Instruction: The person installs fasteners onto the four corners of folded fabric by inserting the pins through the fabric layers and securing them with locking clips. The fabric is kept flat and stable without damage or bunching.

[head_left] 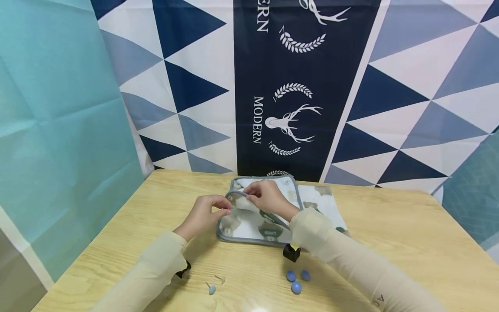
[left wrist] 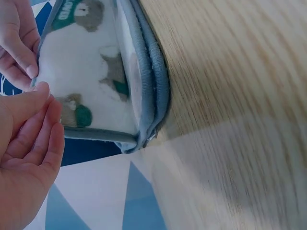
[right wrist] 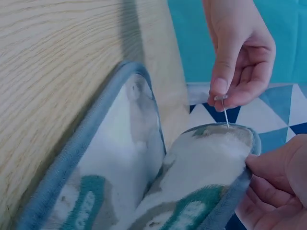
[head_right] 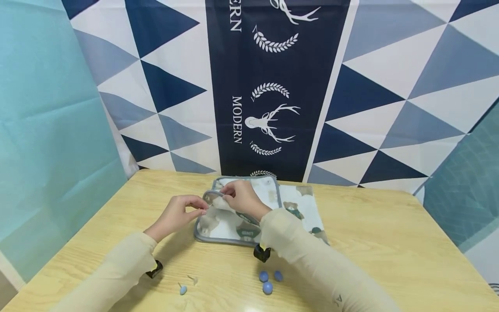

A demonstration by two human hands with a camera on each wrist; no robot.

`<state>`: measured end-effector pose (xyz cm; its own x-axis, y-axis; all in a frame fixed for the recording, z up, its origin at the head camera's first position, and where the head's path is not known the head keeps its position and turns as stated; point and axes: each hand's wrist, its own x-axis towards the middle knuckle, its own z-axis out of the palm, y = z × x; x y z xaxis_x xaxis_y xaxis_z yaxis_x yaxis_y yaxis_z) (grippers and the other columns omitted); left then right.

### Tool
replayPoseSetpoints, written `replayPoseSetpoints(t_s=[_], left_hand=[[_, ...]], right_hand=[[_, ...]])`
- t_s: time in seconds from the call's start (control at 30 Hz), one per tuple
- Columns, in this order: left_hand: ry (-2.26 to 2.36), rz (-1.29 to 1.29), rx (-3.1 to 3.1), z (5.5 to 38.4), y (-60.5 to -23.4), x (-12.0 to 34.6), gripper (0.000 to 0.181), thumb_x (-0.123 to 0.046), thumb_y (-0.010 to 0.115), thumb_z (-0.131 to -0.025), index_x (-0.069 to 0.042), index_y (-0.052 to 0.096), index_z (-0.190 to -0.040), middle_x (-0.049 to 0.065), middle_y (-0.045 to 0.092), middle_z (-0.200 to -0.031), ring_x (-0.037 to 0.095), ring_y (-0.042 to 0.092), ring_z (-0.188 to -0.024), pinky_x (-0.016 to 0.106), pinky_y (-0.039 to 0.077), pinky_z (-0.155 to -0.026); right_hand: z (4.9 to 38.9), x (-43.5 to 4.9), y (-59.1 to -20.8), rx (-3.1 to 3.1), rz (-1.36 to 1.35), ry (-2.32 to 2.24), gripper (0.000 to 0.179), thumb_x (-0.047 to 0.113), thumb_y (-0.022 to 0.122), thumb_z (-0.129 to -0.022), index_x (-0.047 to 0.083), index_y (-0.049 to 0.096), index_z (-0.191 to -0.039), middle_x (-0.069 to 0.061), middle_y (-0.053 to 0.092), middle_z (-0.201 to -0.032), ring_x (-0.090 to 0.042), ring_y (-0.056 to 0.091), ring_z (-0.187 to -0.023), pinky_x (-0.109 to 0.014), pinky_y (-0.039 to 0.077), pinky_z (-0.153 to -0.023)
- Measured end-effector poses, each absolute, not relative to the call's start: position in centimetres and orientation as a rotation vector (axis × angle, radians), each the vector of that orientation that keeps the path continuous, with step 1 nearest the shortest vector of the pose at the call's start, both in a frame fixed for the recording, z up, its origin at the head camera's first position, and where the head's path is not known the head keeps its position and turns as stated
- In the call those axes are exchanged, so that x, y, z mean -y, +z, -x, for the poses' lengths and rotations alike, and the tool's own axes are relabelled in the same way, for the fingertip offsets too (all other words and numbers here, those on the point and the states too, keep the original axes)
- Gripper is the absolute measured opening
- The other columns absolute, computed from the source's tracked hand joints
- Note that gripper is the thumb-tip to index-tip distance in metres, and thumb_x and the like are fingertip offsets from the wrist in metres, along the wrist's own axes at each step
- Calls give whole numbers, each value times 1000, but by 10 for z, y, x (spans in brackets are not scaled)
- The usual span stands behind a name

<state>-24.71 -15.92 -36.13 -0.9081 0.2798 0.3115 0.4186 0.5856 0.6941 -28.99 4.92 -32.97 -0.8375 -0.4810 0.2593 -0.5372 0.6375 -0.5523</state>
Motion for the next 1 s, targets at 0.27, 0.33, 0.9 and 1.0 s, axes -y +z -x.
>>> replayPoseSetpoints(t_s=[0.27, 0.33, 0.9, 1.0], left_hand=[[-1254, 573, 2665, 256, -365, 149, 7, -7, 71, -85, -9, 73, -91, 2, 75, -92, 17, 68, -91, 37, 57, -86], [-1265, 539, 2655, 259, -366, 146, 7, -8, 72, -84, -11, 74, -90, 2, 75, -91, 15, 68, -88, 32, 57, -82], [-1091, 473, 2393, 273, -368, 140, 41, -11, 83, -73, -7, 62, -108, 9, 66, -107, 23, 60, -102, 37, 54, -86], [-1073, 613, 2376, 275, -368, 143, 41, -6, 80, -75, -6, 63, -113, 9, 67, -114, 25, 62, -110, 40, 54, -94]], right_hand=[[284, -54, -333, 2742, -835, 1060, 11, 7, 68, -86, 6, 75, -94, -7, 76, -84, -13, 66, -75, -24, 55, -70], [282, -54, -333, 2729, -834, 1077, 10, 6, 68, -86, 6, 75, -93, -7, 75, -83, -12, 65, -74, -23, 54, -69], [278, -46, -333, 2719, -896, 1150, 10, 4, 67, -87, 5, 74, -94, -7, 75, -83, -7, 61, -70, -19, 51, -64], [277, -46, -333, 2703, -924, 1139, 10, 5, 68, -86, 6, 75, -93, -7, 75, -83, -7, 63, -70, -19, 52, -64]])
